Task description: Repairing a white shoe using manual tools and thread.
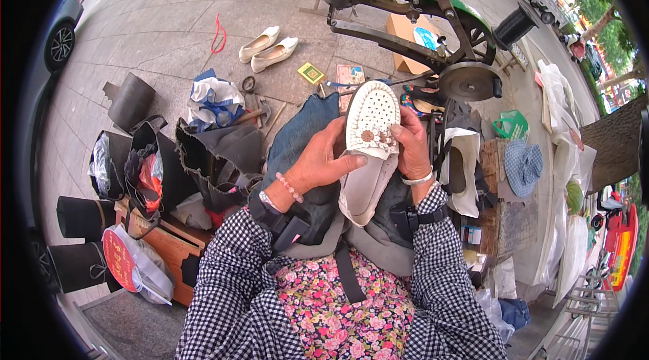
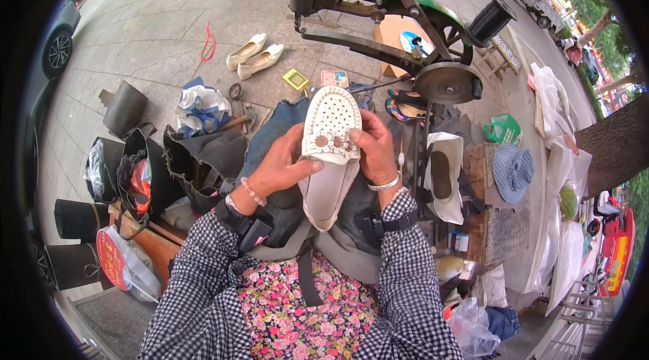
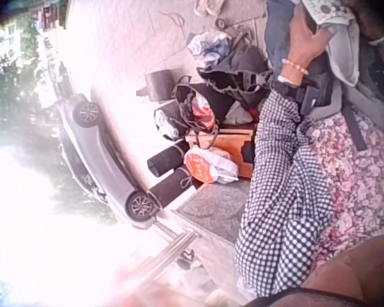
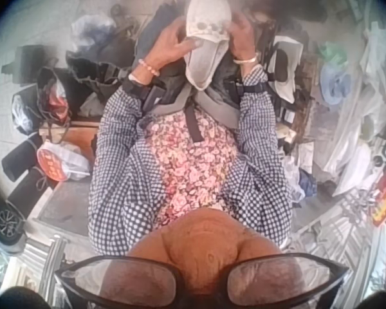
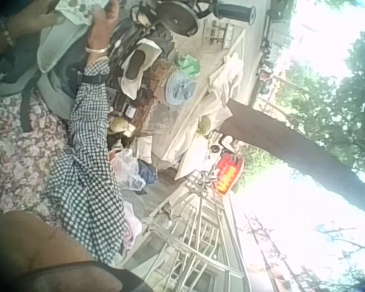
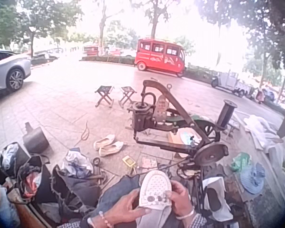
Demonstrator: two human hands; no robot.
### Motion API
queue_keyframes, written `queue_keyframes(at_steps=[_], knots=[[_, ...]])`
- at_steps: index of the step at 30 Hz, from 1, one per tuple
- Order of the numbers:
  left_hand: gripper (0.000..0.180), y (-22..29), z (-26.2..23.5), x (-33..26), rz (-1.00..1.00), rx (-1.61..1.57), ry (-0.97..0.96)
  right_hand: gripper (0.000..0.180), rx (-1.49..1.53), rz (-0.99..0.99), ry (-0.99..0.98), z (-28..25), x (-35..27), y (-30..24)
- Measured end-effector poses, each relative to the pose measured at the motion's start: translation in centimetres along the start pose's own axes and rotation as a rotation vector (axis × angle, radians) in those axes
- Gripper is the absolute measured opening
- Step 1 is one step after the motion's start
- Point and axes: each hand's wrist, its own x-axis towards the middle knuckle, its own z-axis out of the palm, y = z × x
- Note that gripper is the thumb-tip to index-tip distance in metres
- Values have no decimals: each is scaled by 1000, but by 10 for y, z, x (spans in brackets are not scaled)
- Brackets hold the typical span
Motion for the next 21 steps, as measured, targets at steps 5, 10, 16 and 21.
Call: queue_keyframes(at_steps=[5,10,16,21], knots=[[76,-5,0,-1,61,-135,-43,44,17,-2,15,1,-1,0],[75,-1,0,-2,67,-196,-85,43,41,1,15,1,-1,-2],[71,8,-4,-6,-3,-116,-35,42,74,27,15,-1,-1,-2],[60,13,0,-3,-6,-20,7,40,68,26,-1,-2,0,-1]])
